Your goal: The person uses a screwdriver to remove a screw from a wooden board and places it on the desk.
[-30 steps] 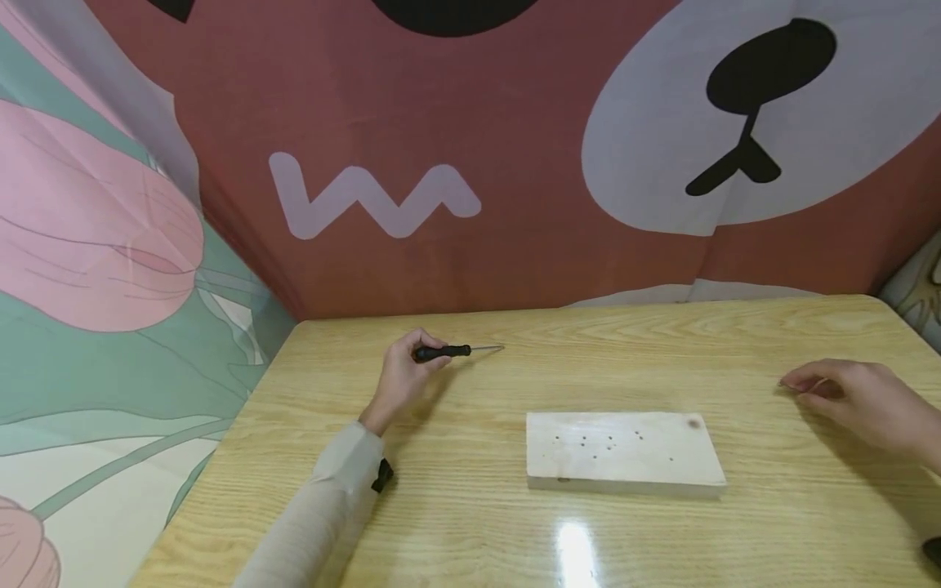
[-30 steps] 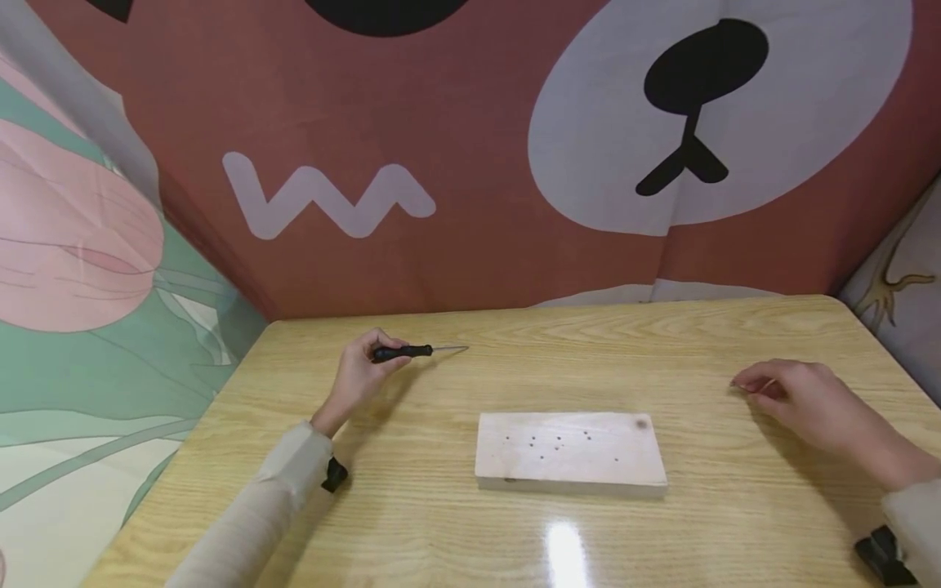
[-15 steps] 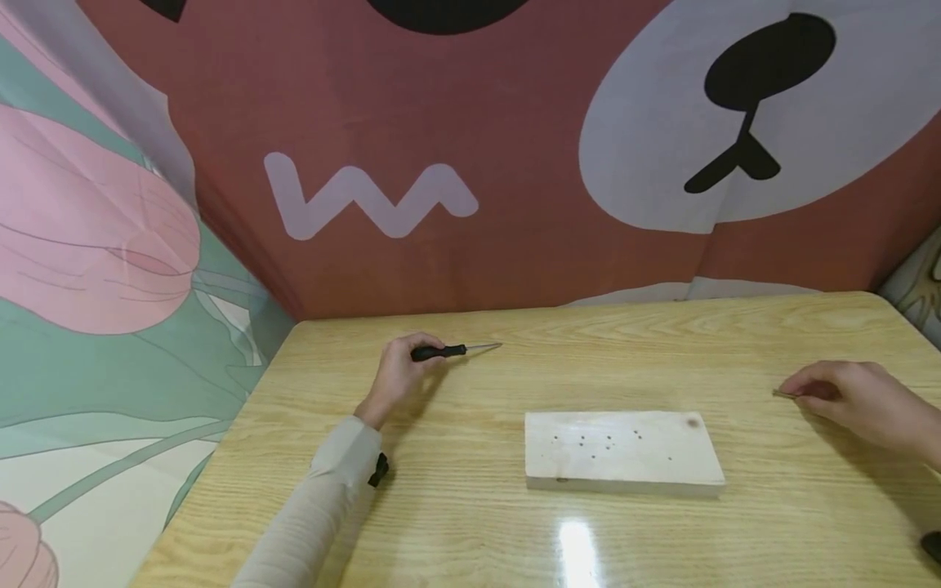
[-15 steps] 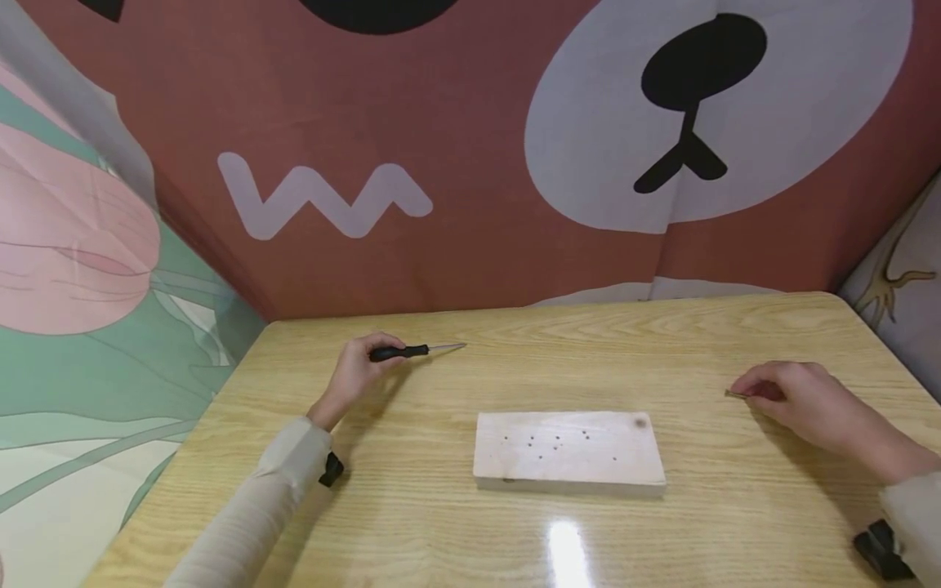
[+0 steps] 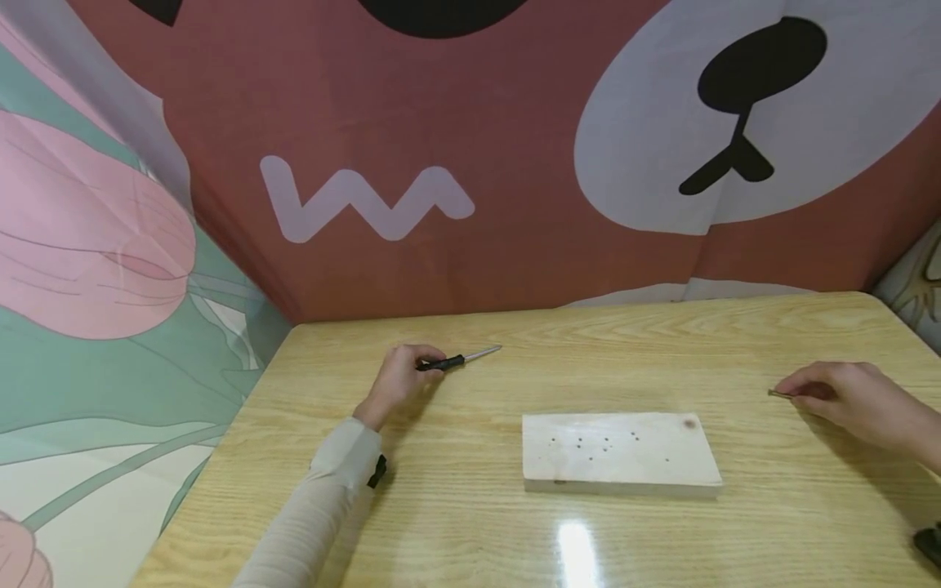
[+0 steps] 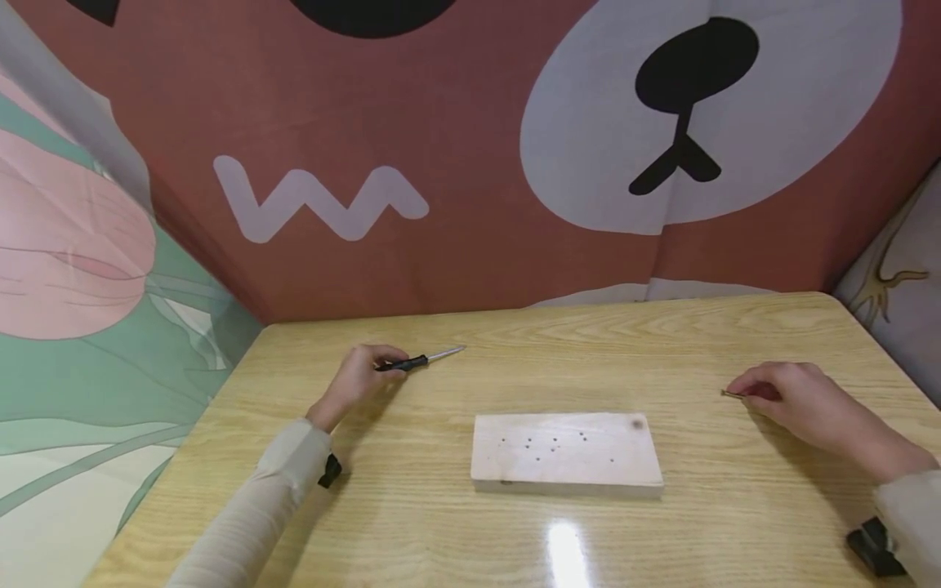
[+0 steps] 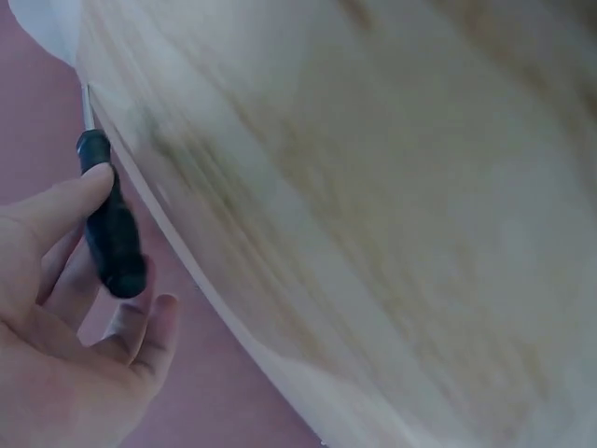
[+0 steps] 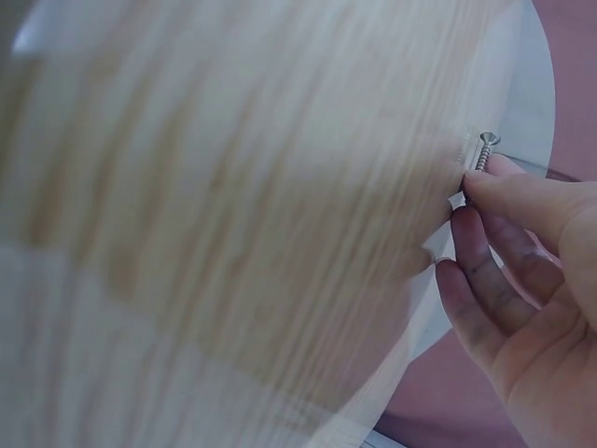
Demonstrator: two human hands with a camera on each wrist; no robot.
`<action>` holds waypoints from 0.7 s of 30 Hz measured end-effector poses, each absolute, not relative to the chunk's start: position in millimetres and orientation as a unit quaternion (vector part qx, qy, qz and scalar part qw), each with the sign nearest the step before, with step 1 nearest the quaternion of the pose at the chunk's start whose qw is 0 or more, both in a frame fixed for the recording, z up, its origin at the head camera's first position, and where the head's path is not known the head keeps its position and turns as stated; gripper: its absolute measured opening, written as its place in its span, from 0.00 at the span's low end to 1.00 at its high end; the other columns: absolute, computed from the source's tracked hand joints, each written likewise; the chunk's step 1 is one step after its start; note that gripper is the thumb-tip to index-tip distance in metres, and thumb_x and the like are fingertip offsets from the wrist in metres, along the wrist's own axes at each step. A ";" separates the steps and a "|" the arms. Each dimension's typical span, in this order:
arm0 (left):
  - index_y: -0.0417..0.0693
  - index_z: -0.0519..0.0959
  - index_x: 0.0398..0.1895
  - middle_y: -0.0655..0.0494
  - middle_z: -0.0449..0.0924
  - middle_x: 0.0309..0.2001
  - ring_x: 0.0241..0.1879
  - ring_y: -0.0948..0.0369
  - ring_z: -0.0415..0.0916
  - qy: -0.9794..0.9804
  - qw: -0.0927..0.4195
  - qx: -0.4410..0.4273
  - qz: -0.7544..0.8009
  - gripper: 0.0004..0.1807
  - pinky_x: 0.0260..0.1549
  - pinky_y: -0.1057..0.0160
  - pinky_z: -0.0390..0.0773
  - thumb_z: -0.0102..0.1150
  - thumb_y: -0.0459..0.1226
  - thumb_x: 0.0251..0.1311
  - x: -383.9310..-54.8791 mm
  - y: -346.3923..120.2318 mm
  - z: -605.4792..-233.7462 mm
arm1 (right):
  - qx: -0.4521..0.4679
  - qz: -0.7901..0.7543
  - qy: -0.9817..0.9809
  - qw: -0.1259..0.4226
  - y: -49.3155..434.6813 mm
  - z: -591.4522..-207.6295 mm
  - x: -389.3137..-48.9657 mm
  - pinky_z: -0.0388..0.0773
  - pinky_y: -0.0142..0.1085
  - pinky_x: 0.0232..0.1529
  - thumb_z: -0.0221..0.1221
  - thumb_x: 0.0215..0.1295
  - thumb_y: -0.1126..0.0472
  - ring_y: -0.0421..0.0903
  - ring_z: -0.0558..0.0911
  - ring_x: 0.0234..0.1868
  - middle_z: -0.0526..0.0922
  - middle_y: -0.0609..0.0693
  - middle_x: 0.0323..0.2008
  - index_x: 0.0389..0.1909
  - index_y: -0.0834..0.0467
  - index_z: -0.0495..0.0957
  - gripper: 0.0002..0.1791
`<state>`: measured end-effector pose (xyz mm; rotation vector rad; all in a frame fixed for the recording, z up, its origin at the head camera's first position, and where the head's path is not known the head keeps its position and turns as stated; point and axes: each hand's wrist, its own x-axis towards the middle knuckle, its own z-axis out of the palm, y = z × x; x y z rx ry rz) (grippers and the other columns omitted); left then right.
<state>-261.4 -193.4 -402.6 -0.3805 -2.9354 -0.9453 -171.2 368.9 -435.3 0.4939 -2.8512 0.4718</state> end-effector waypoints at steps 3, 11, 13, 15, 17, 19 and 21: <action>0.45 0.87 0.43 0.50 0.88 0.42 0.40 0.57 0.83 -0.947 0.000 -0.133 -0.291 0.12 0.38 0.59 0.83 0.71 0.30 0.54 -260.7 -193.6 -403.4 | 0.167 0.157 -0.968 0.101 368.3 -435.2 -171.4 0.76 0.24 0.25 0.70 0.49 0.73 0.16 0.71 0.29 0.87 0.47 0.30 0.32 0.58 0.86 0.10; 0.43 0.85 0.47 0.48 0.87 0.46 0.44 0.54 0.85 -0.947 -0.031 -0.143 -0.287 0.14 0.45 0.57 0.85 0.69 0.28 0.57 -259.2 -194.4 -404.7 | 0.164 0.159 -0.969 0.096 367.6 -435.9 -171.0 0.77 0.25 0.25 0.69 0.48 0.75 0.19 0.73 0.28 0.87 0.50 0.31 0.33 0.61 0.86 0.11; 0.43 0.85 0.48 0.48 0.87 0.46 0.44 0.54 0.85 -0.948 -0.034 -0.143 -0.283 0.15 0.45 0.58 0.85 0.69 0.28 0.57 -258.7 -193.9 -404.0 | 0.163 0.160 -0.969 0.096 367.4 -435.8 -171.6 0.77 0.25 0.25 0.69 0.48 0.75 0.19 0.72 0.28 0.87 0.51 0.31 0.34 0.61 0.86 0.11; 0.43 0.84 0.49 0.48 0.87 0.47 0.44 0.55 0.85 -0.949 -0.034 -0.144 -0.280 0.15 0.43 0.58 0.85 0.69 0.30 0.58 -258.2 -193.1 -403.1 | 0.163 0.158 -0.969 0.099 366.8 -435.5 -171.8 0.77 0.25 0.25 0.69 0.48 0.75 0.17 0.71 0.28 0.87 0.50 0.31 0.34 0.61 0.86 0.11; 0.43 0.84 0.51 0.48 0.87 0.47 0.42 0.56 0.84 -0.950 -0.033 -0.145 -0.276 0.16 0.40 0.59 0.85 0.69 0.31 0.58 -257.5 -192.0 -402.4 | 0.163 0.160 -0.969 0.096 366.5 -434.4 -171.9 0.77 0.25 0.25 0.69 0.48 0.74 0.17 0.71 0.29 0.87 0.50 0.31 0.35 0.62 0.86 0.12; 0.43 0.83 0.52 0.48 0.87 0.47 0.41 0.56 0.84 -0.950 -0.032 -0.144 -0.275 0.16 0.38 0.60 0.84 0.68 0.33 0.59 -256.6 -190.9 -401.6 | 0.161 0.166 -0.969 0.087 366.2 -432.3 -171.7 0.77 0.25 0.25 0.69 0.49 0.74 0.17 0.71 0.28 0.87 0.51 0.32 0.36 0.63 0.86 0.12; 0.43 0.83 0.53 0.47 0.87 0.47 0.42 0.55 0.84 -0.950 -0.032 -0.141 -0.278 0.16 0.38 0.60 0.83 0.67 0.34 0.61 -255.7 -190.2 -401.0 | 0.158 0.166 -0.969 0.087 365.6 -429.9 -171.8 0.77 0.25 0.26 0.70 0.49 0.73 0.18 0.73 0.29 0.88 0.52 0.33 0.37 0.63 0.86 0.12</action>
